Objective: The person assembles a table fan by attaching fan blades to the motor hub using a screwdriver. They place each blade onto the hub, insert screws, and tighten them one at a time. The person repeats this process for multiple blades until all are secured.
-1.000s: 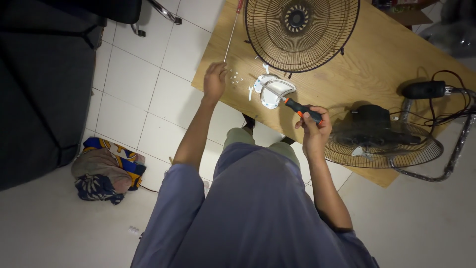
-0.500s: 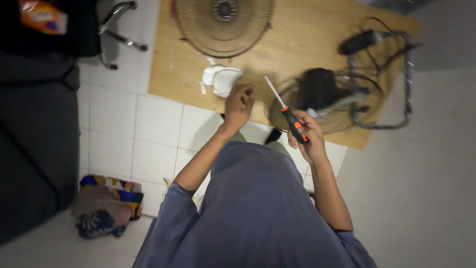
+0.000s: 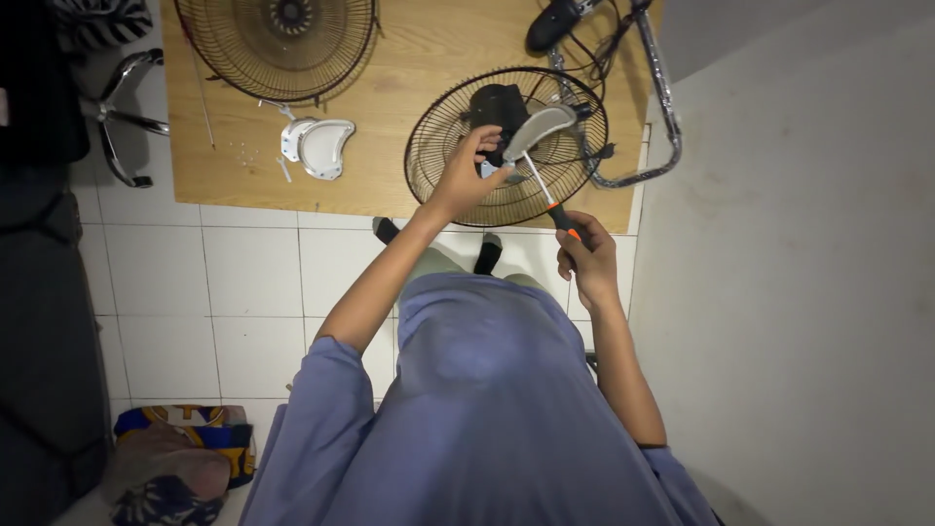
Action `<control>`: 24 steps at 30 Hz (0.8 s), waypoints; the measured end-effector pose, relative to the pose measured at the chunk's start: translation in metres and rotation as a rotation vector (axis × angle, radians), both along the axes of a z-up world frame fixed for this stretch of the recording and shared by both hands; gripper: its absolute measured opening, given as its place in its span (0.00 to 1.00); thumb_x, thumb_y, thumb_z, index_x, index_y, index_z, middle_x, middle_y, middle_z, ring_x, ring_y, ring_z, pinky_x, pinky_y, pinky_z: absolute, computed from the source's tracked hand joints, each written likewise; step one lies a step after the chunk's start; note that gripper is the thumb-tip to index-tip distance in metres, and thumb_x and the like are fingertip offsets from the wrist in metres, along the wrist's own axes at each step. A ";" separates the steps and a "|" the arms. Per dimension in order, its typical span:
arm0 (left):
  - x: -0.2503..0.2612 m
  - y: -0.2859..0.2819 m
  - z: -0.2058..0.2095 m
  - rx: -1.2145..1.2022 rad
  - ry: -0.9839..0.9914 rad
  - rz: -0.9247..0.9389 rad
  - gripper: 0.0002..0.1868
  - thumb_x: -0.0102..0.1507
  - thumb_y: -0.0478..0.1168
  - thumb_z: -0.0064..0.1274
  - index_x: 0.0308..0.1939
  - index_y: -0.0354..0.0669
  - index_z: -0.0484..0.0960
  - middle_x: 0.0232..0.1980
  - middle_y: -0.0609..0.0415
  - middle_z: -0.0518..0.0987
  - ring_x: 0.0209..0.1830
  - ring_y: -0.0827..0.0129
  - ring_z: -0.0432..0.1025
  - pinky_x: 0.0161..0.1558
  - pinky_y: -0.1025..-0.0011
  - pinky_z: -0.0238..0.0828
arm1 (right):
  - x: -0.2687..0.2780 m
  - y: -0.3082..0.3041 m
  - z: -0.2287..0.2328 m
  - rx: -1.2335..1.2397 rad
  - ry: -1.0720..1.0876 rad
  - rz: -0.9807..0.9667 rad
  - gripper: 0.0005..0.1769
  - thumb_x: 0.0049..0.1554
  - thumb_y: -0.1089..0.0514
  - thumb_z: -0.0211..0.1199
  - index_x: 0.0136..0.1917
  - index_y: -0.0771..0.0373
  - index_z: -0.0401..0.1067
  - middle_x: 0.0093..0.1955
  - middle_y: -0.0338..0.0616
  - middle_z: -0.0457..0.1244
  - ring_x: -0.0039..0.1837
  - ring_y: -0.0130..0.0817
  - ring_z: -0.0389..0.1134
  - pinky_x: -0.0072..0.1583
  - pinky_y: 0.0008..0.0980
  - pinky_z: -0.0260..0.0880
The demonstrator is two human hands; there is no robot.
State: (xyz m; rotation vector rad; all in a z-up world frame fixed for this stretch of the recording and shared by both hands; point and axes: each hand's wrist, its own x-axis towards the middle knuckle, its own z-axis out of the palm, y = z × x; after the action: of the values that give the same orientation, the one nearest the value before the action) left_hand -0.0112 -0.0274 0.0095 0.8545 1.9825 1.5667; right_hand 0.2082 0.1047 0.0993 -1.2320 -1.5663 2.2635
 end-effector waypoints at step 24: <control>0.018 0.035 -0.006 -0.194 0.193 0.056 0.14 0.60 0.30 0.59 0.50 0.33 0.81 0.39 0.35 0.82 0.42 0.42 0.78 0.43 0.56 0.74 | -0.001 0.032 -0.075 0.066 -0.073 0.142 0.15 0.58 0.66 0.62 0.59 0.66 0.70 0.33 0.32 0.57 0.29 0.18 0.55 0.28 0.23 0.48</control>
State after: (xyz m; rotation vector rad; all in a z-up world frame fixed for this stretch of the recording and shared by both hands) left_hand 0.0064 0.0076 0.0032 0.9064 2.2689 1.3363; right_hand 0.2069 0.1371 0.0246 -1.2370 -1.7931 2.2518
